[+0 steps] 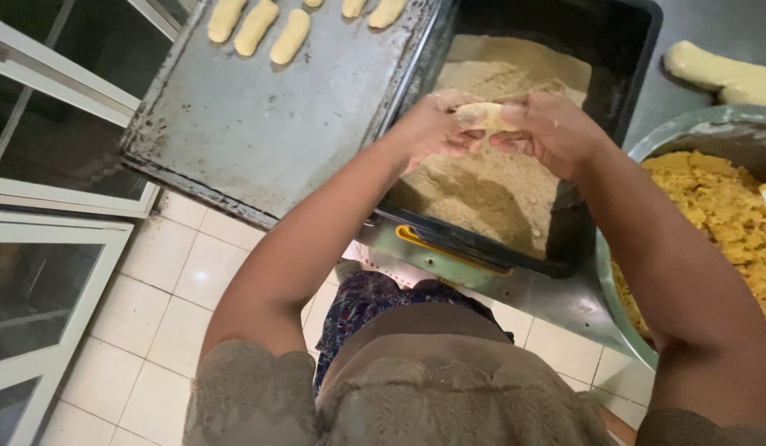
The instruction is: The person takes elongated dough pieces, rolls and turns them in a tray of breadcrumbs to coat them, then places the coated dough pieces in rows on a metal baking tray, repeating this cycle for successive pieces.
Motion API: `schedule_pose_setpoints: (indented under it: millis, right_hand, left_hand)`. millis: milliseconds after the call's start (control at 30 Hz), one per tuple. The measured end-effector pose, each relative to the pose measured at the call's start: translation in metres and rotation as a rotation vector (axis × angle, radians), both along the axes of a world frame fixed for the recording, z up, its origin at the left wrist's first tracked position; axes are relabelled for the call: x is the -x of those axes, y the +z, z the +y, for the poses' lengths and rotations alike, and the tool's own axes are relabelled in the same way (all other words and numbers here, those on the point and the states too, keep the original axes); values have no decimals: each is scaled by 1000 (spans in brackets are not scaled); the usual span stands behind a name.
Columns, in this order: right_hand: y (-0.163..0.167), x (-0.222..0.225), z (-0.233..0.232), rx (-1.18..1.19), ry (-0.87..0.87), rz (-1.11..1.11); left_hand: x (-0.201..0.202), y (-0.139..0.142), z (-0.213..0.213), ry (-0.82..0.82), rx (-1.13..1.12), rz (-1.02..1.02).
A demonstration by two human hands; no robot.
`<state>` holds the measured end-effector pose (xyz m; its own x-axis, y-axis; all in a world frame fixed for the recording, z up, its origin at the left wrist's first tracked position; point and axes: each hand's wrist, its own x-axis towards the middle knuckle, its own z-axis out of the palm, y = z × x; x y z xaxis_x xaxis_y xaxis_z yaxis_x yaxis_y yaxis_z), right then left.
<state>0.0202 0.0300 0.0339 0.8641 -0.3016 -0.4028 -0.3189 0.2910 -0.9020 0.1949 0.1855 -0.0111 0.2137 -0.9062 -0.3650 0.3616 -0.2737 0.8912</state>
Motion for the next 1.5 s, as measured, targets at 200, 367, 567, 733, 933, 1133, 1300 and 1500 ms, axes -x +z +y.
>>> schedule_pose_setpoints:
  millis: [200,367,567,733,933,1133,1300,1500]
  right_hand:
    - [22,-18,2,127,10,24]
    - [45,-56,4,424,62,452]
    - [66,-94,36,319,142,274]
    - [87,-159,95,521,111,400]
    - [53,-254,122,543,84,361]
    - [-1,-301,100,367,150,245]
    - [-5,-303,105,702,209,363]
    - [3,-311,131,1151,231,328]
  left_hand:
    - [-7,15,26,83,205,-570]
    - [-56,12,86,12,263,-924]
    - [-84,1,68,-45,413,-281]
    - [-114,-5,99,-27,261,-88]
    - [-176,-13,150,157,113,-259]
    - [-182,-25,162,185,212,151]
    - [-190,-8,178,-3,193,-589]
    - [-195,7,178,-186,242,-1197]
